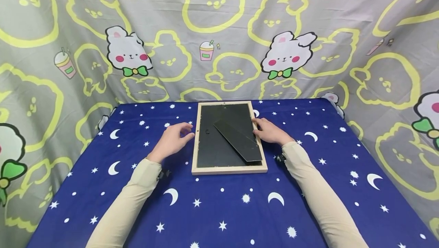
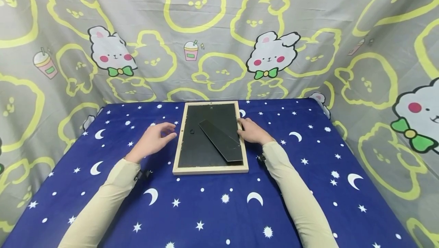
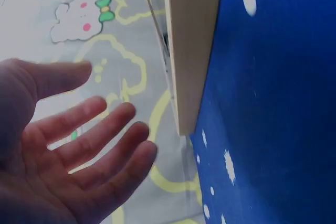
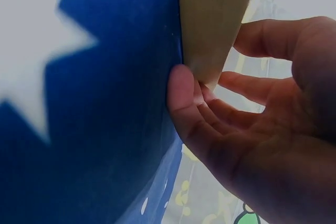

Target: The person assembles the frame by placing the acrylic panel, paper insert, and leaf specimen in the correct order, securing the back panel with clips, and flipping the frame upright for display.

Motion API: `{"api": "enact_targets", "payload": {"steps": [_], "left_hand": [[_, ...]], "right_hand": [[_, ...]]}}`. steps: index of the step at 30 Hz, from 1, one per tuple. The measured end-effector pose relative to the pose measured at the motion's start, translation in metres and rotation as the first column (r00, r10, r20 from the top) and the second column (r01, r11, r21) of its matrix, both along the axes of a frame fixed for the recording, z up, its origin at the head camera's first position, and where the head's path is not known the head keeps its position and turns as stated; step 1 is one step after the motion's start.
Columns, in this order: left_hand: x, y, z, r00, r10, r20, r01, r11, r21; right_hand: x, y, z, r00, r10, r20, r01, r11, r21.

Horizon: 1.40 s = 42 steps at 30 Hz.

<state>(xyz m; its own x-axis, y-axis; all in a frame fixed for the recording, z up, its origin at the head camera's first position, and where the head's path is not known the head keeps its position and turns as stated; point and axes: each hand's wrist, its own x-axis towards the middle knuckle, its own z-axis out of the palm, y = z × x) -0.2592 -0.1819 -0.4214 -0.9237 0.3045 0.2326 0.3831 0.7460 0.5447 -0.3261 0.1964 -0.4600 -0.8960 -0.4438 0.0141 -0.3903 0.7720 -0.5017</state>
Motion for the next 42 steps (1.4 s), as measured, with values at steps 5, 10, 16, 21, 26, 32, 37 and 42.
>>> {"api": "enact_targets", "payload": {"steps": [5,10,16,21,26,32,37,42], "left_hand": [[-0.012,-0.005,-0.002,0.997,-0.008,0.082,0.007,1.0,0.005],[-0.031,-0.006,-0.008,0.975,-0.012,0.221,-0.002,0.998,0.061],[-0.047,-0.002,-0.015,0.925,-0.058,0.375,0.01,0.992,0.128],[-0.053,0.004,-0.021,0.923,-0.068,0.378,0.03,0.994,0.107],[-0.053,0.006,-0.025,0.936,-0.043,0.35,0.024,0.998,0.06],[-0.052,0.001,-0.028,0.928,-0.067,0.365,0.05,0.997,0.056],[-0.053,0.002,-0.029,0.925,-0.081,0.372,0.063,0.996,0.058],[-0.054,0.005,-0.028,0.916,-0.083,0.392,0.067,0.996,0.054]], "right_hand": [[-0.001,0.002,0.002,1.0,0.014,0.027,-0.013,1.0,-0.027],[-0.001,0.003,0.004,0.998,0.032,0.054,-0.029,0.998,-0.056],[0.0,0.005,0.005,0.995,0.037,0.096,-0.031,0.997,-0.066],[0.0,0.006,0.005,0.993,0.049,0.104,-0.04,0.995,-0.088],[-0.001,0.005,0.006,0.993,0.05,0.109,-0.039,0.994,-0.102],[-0.001,0.002,0.005,0.994,0.043,0.098,-0.034,0.995,-0.095],[0.001,0.001,0.004,0.994,0.025,0.109,-0.017,0.997,-0.077],[0.002,0.001,0.004,0.993,0.014,0.12,-0.007,0.998,-0.059]]}}
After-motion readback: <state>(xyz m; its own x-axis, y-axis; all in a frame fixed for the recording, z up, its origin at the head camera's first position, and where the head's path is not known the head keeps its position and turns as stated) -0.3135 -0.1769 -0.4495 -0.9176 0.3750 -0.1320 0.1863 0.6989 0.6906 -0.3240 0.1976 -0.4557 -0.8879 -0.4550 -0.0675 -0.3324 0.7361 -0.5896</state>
